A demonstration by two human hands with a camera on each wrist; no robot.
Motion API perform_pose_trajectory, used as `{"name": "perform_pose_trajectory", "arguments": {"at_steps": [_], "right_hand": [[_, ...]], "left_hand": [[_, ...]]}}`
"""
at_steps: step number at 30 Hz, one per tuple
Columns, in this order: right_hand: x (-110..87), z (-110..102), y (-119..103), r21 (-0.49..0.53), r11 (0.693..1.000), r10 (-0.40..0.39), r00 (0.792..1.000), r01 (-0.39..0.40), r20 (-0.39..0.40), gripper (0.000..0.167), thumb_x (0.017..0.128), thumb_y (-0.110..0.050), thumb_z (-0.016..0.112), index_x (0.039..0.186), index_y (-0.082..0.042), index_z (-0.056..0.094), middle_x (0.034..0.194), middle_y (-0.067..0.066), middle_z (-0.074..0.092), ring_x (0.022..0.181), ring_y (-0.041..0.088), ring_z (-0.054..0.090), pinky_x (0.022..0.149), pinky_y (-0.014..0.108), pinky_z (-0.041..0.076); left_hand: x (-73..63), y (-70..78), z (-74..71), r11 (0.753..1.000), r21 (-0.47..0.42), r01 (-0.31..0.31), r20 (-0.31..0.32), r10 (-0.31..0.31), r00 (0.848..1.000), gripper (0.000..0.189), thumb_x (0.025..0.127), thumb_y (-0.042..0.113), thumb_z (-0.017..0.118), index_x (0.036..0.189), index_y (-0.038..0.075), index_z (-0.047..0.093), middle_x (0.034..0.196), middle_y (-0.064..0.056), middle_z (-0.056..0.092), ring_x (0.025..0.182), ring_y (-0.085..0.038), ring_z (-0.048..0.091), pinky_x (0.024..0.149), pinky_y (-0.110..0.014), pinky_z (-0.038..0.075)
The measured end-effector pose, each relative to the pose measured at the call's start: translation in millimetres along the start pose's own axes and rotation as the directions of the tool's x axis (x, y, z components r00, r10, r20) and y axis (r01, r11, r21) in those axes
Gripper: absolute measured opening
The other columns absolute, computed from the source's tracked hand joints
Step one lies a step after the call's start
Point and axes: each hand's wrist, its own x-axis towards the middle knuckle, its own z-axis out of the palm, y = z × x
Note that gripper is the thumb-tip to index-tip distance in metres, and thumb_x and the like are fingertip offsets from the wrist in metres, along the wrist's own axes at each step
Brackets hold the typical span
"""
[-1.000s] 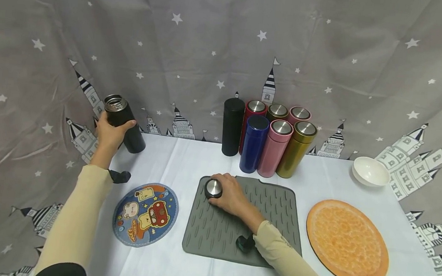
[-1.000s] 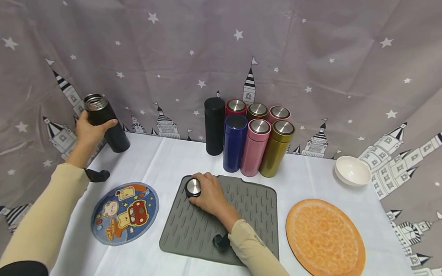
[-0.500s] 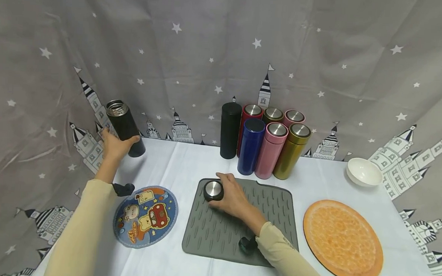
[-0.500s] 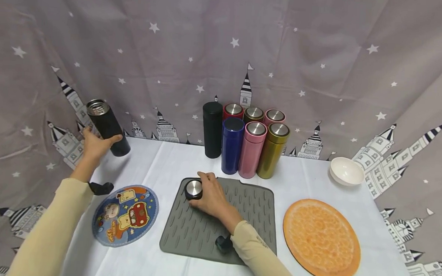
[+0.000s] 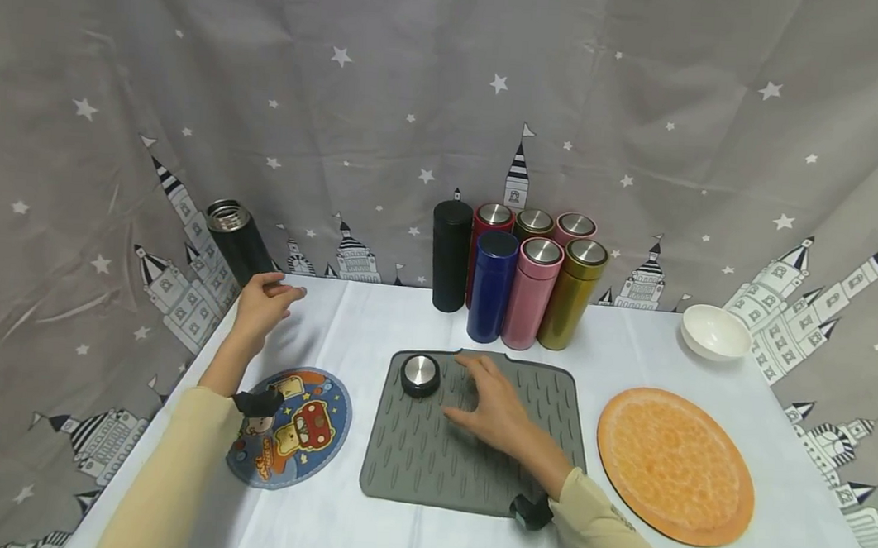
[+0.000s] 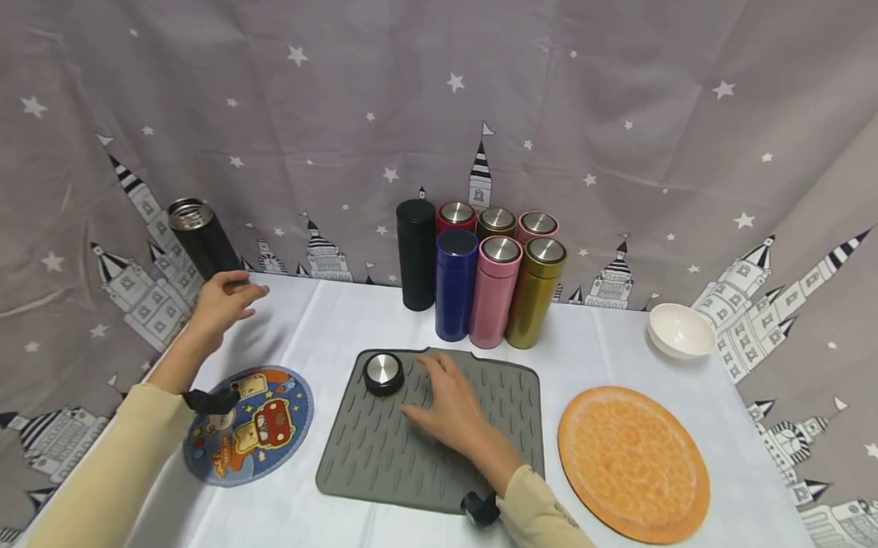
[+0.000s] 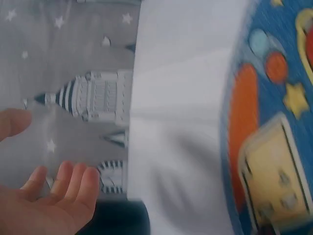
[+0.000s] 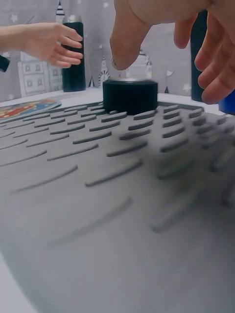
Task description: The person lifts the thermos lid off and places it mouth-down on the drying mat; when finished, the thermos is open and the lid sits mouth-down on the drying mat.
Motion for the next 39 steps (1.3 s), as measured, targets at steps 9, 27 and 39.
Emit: {"name": "perform_pose_trajectory", "arguments": {"at_steps": [9, 27, 39], "right_hand": [[-38.6, -25, 7, -0.079, 0.997, 0.010, 1.000, -0.011, -0.015, 0.067, 0.081, -0.032, 0.084, 0.138, -0.008, 0.057, 0.128, 0.007, 0.058, 0.112, 0.024, 0.058, 0.093, 0.044, 0.050], [-141.5, -28, 44, -0.356, 0.934, -0.017, 0.998, -0.008, -0.067, 0.043, 0.078, -0.029, 0.084, 0.114, -0.007, 0.072, 0.129, 0.018, 0.059, 0.121, 0.039, 0.053, 0.099, 0.058, 0.042], [-145.7, -23, 50, -0.365, 0.931, -0.055, 0.995, 0.020, -0.086, 0.044, 0.079, -0.032, 0.083, 0.116, -0.010, 0.073, 0.128, 0.017, 0.059, 0.120, 0.038, 0.054, 0.097, 0.057, 0.044]], "left_hand": [[8.9, 28.1, 39.2, 0.994, -0.058, -0.091, 0.101, 0.096, 0.990, 0.065, 0.096, 0.020, 0.065, 0.149, -0.001, 0.034, 0.137, -0.025, 0.050, 0.123, -0.037, 0.054, 0.099, -0.046, 0.049], [10.8, 95.9, 141.0, 0.918, -0.052, -0.393, 0.250, 0.393, 0.885, 0.069, 0.089, 0.020, 0.076, 0.147, 0.006, 0.041, 0.139, -0.017, 0.054, 0.129, -0.033, 0.051, 0.104, -0.046, 0.045], [30.1, 104.1, 172.4, 0.919, -0.048, -0.392, 0.301, 0.388, 0.871, 0.085, 0.082, 0.023, 0.081, 0.152, 0.006, 0.035, 0.144, -0.022, 0.048, 0.133, -0.039, 0.047, 0.108, -0.047, 0.040]]}}
